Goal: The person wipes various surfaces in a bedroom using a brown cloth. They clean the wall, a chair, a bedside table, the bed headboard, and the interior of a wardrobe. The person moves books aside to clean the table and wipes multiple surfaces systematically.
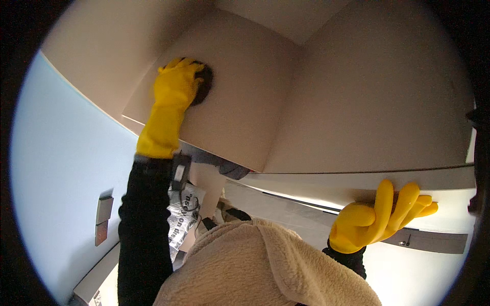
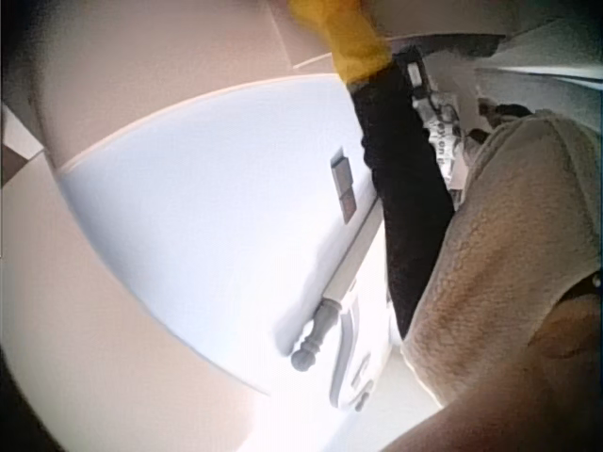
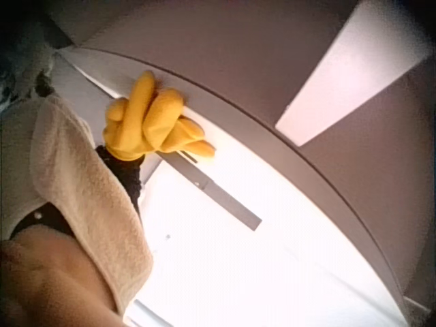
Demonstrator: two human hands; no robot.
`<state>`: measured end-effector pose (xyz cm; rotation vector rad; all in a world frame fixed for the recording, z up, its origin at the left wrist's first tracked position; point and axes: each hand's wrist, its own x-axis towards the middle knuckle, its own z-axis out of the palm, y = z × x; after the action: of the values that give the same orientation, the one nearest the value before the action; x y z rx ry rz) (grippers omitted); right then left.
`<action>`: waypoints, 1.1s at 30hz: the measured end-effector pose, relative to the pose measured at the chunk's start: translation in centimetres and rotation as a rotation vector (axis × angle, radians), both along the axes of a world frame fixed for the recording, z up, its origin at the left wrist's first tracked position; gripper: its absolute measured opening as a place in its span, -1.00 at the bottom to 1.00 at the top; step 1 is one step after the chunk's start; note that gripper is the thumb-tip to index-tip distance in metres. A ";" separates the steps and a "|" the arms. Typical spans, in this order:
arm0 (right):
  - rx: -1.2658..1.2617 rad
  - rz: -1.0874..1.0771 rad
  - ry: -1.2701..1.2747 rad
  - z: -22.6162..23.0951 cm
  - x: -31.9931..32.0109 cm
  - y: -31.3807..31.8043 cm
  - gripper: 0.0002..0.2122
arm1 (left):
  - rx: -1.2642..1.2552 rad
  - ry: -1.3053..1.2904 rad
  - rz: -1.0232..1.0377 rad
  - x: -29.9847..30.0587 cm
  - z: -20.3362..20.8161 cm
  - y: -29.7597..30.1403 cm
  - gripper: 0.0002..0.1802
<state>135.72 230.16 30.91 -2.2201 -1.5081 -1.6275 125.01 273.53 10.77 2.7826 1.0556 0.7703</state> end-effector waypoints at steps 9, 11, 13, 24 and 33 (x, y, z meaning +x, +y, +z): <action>-0.017 0.000 0.096 0.8 -0.6 0.4 -0.65 | -0.082 0.089 -0.468 10.6 0.8 -13.3 -0.61; -0.018 -0.026 0.122 0.9 -0.8 0.4 -0.67 | -0.044 -0.030 -0.550 7.9 0.8 -15.8 -0.63; -0.028 -0.034 0.115 0.8 -0.8 0.5 -0.68 | -0.105 -0.104 -0.592 4.1 0.6 -17.3 -0.64; -0.055 -0.078 0.121 1.3 -1.5 0.2 -0.78 | -0.053 -0.159 0.035 -0.9 0.0 -2.7 -0.46; -0.018 -0.016 0.116 1.4 -1.1 1.1 -0.72 | -0.209 -0.026 -0.335 15.4 0.2 -7.7 -0.60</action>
<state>134.65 231.23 32.34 -2.2976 -1.4856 -1.4657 140.46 265.78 10.94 2.6585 0.5994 0.6129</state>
